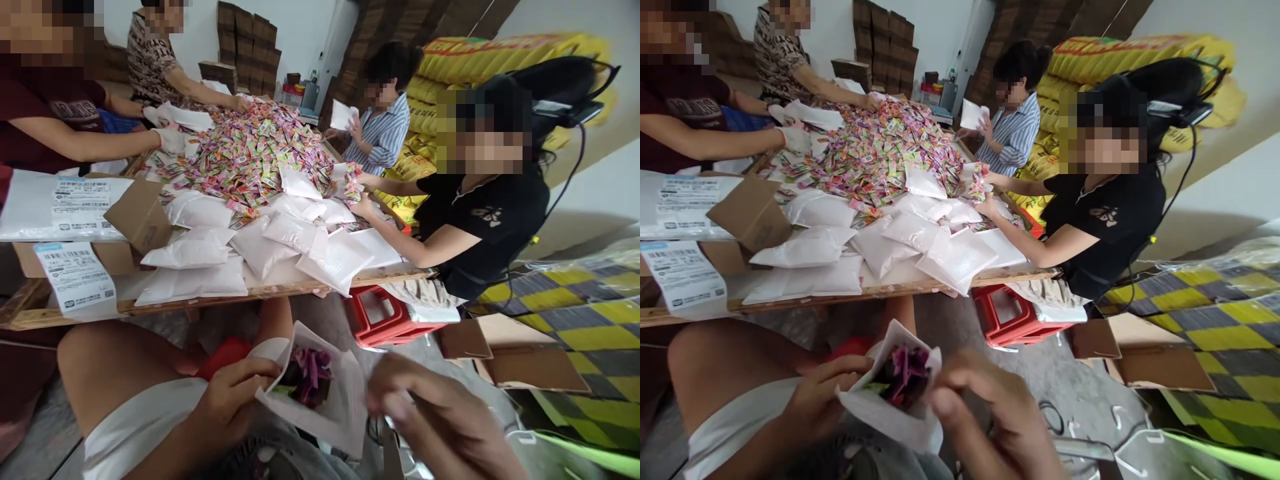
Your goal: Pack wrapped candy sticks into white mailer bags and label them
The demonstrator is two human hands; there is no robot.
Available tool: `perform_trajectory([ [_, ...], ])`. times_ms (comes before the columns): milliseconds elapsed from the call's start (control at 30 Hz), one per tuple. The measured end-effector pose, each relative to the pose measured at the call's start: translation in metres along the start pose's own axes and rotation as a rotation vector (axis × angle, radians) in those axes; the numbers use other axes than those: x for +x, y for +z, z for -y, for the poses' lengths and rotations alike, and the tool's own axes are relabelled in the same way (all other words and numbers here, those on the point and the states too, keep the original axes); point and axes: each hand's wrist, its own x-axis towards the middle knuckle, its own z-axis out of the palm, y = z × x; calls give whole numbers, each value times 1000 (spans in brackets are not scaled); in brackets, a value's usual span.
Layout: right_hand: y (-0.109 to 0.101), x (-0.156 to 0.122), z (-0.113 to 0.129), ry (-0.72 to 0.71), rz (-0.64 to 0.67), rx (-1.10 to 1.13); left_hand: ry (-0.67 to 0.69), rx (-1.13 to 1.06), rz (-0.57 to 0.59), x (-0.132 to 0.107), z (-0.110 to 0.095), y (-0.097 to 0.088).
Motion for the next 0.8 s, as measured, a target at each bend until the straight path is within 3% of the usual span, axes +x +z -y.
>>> perform_trajectory([
  [133,12,38,26,-125,317,-301,-27,76,74,-4,-8,-1],
  [200,19,52,31,-115,387,-321,-40,116,45,0,-13,-3],
  [433,29,71,30,-64,446,-196,-109,0,-78,18,-25,-6],
  [533,37,72,24,-30,381,-283,-173,8,-101,19,-24,-3],
  [800,49,73,12,-62,394,-509,-305,43,-178,19,-18,6],
])
